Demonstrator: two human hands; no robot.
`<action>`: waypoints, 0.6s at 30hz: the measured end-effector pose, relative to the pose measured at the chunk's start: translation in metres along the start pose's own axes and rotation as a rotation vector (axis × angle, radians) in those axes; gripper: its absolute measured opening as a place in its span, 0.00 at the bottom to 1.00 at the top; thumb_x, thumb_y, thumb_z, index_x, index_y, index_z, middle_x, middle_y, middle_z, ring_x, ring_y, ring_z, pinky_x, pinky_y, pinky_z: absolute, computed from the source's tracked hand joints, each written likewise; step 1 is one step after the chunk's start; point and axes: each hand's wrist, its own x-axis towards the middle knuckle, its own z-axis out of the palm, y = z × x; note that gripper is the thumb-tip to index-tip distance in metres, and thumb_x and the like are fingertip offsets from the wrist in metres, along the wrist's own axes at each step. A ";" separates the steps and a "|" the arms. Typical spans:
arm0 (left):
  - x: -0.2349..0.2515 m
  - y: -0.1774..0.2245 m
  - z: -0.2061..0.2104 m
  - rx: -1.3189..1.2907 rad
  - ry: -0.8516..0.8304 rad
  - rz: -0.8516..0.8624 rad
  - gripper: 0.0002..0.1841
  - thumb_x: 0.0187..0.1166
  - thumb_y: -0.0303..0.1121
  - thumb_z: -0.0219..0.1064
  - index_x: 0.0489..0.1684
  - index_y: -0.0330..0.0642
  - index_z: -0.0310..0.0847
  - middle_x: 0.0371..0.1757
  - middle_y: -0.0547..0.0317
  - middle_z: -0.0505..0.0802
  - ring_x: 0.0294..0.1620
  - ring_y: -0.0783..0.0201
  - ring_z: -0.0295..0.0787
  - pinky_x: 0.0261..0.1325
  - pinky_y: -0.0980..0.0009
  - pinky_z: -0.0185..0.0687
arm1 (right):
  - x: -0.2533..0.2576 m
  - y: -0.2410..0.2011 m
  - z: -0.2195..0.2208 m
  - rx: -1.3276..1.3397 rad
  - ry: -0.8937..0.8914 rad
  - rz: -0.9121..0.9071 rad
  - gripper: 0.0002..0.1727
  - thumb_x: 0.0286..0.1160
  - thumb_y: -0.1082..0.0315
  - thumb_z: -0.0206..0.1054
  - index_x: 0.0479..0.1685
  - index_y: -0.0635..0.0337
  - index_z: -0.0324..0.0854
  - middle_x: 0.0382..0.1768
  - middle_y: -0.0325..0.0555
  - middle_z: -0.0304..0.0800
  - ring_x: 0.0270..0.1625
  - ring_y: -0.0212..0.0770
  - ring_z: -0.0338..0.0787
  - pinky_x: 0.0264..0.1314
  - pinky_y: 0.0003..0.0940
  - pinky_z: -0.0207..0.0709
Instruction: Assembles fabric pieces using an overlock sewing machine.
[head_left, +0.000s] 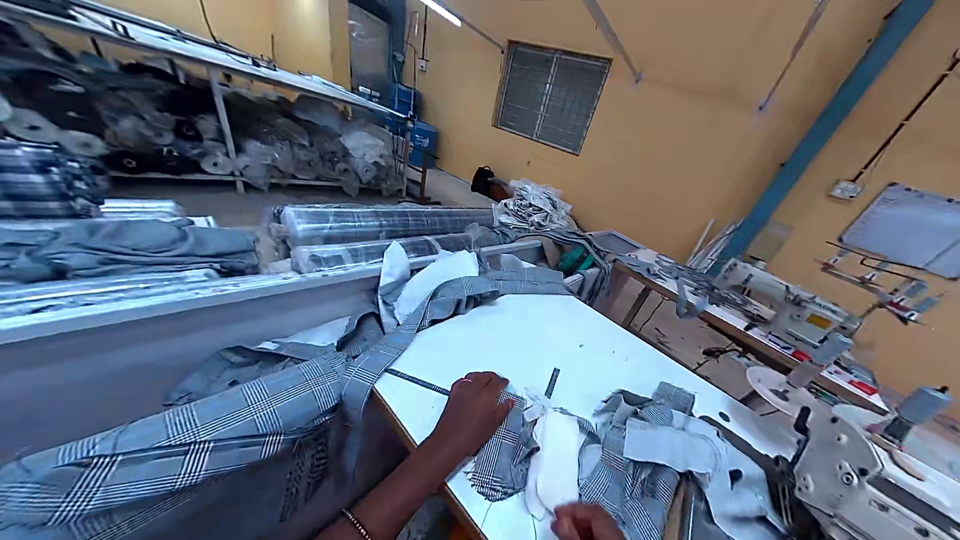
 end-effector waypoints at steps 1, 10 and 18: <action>0.004 -0.004 0.002 -0.018 -0.004 0.025 0.23 0.89 0.45 0.58 0.71 0.38 0.83 0.76 0.43 0.83 0.84 0.44 0.70 0.87 0.42 0.54 | 0.022 0.006 0.008 0.013 0.005 0.038 0.11 0.78 0.76 0.63 0.49 0.76 0.86 0.43 0.60 0.93 0.42 0.47 0.94 0.48 0.42 0.89; 0.000 -0.012 0.006 -0.051 0.173 0.144 0.18 0.85 0.41 0.65 0.38 0.32 0.87 0.40 0.43 0.90 0.52 0.45 0.87 0.73 0.44 0.68 | 0.113 0.050 0.025 -0.410 -0.154 0.379 0.20 0.79 0.57 0.70 0.47 0.70 0.86 0.44 0.60 0.89 0.48 0.56 0.90 0.54 0.53 0.82; -0.002 -0.017 0.020 -0.093 0.326 0.291 0.19 0.91 0.39 0.53 0.51 0.40 0.93 0.58 0.53 0.94 0.65 0.51 0.88 0.76 0.42 0.68 | 0.100 0.063 0.011 -0.005 -0.076 0.480 0.11 0.86 0.69 0.61 0.47 0.68 0.86 0.26 0.46 0.85 0.23 0.37 0.83 0.29 0.36 0.81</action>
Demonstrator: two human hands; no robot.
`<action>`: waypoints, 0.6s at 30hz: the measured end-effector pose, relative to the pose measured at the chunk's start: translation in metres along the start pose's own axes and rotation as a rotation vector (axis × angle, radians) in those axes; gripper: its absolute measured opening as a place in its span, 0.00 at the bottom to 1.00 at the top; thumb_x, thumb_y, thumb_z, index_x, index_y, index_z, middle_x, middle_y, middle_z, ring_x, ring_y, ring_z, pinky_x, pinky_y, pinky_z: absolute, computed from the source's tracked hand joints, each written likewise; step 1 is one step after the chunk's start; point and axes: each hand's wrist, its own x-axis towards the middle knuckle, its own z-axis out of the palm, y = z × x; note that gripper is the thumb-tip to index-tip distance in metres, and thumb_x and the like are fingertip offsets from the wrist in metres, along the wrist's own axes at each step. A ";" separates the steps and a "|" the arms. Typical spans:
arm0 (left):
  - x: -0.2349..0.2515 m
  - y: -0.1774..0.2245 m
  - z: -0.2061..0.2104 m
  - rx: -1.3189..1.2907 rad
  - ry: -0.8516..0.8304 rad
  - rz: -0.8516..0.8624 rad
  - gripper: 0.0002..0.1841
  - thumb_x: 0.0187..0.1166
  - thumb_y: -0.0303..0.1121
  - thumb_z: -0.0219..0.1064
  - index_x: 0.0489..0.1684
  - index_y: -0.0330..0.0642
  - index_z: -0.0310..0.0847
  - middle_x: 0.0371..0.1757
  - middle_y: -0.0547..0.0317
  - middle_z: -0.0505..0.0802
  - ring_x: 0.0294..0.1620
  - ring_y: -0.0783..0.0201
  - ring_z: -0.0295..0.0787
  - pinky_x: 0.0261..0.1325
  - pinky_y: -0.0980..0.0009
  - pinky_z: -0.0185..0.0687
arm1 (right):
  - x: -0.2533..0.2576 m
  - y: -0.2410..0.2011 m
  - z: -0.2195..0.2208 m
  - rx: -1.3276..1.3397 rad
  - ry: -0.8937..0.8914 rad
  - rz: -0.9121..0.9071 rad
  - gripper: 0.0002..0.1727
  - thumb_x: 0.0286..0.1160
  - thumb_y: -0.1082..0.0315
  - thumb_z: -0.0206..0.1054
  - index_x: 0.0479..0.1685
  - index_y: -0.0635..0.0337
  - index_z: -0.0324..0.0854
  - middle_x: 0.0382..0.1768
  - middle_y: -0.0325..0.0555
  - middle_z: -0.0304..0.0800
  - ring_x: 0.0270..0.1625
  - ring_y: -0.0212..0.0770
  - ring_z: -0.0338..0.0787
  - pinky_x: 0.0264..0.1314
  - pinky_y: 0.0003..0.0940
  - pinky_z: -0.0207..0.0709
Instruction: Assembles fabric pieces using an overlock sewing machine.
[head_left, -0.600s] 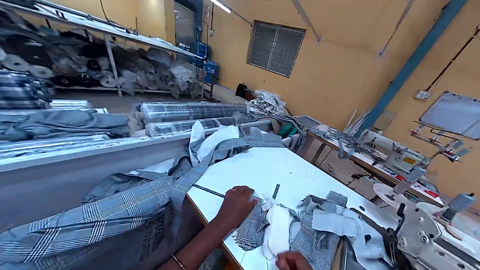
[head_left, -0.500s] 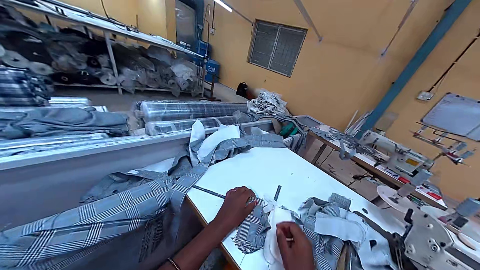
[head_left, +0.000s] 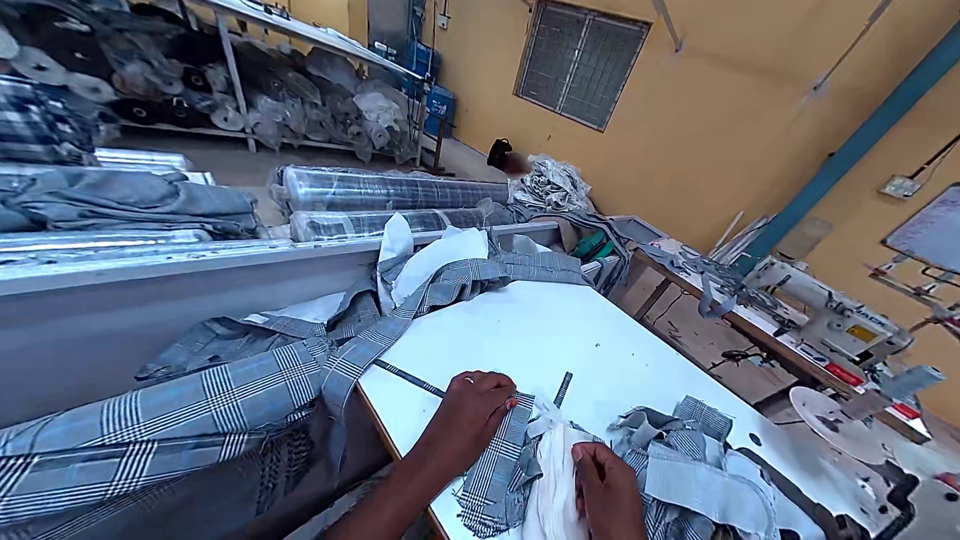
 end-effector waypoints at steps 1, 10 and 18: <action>0.000 0.000 0.001 -0.004 0.014 0.011 0.19 0.91 0.39 0.52 0.56 0.44 0.92 0.58 0.54 0.92 0.64 0.51 0.87 0.71 0.44 0.72 | 0.000 -0.003 -0.001 0.051 -0.015 0.034 0.10 0.86 0.71 0.61 0.48 0.68 0.86 0.25 0.43 0.84 0.21 0.33 0.83 0.27 0.31 0.81; -0.008 -0.007 0.003 -0.110 0.098 0.093 0.21 0.78 0.19 0.57 0.62 0.44 0.90 0.47 0.53 0.92 0.48 0.59 0.90 0.56 0.64 0.87 | 0.000 -0.010 -0.009 0.195 -0.090 0.124 0.11 0.78 0.78 0.66 0.56 0.68 0.86 0.36 0.45 0.90 0.28 0.31 0.88 0.33 0.26 0.85; -0.006 -0.007 -0.002 -0.167 0.141 -0.003 0.11 0.82 0.36 0.66 0.49 0.44 0.94 0.38 0.58 0.92 0.37 0.67 0.89 0.46 0.73 0.86 | 0.000 -0.007 -0.009 0.278 0.111 -0.011 0.08 0.82 0.72 0.64 0.44 0.68 0.87 0.32 0.43 0.87 0.34 0.31 0.85 0.41 0.29 0.79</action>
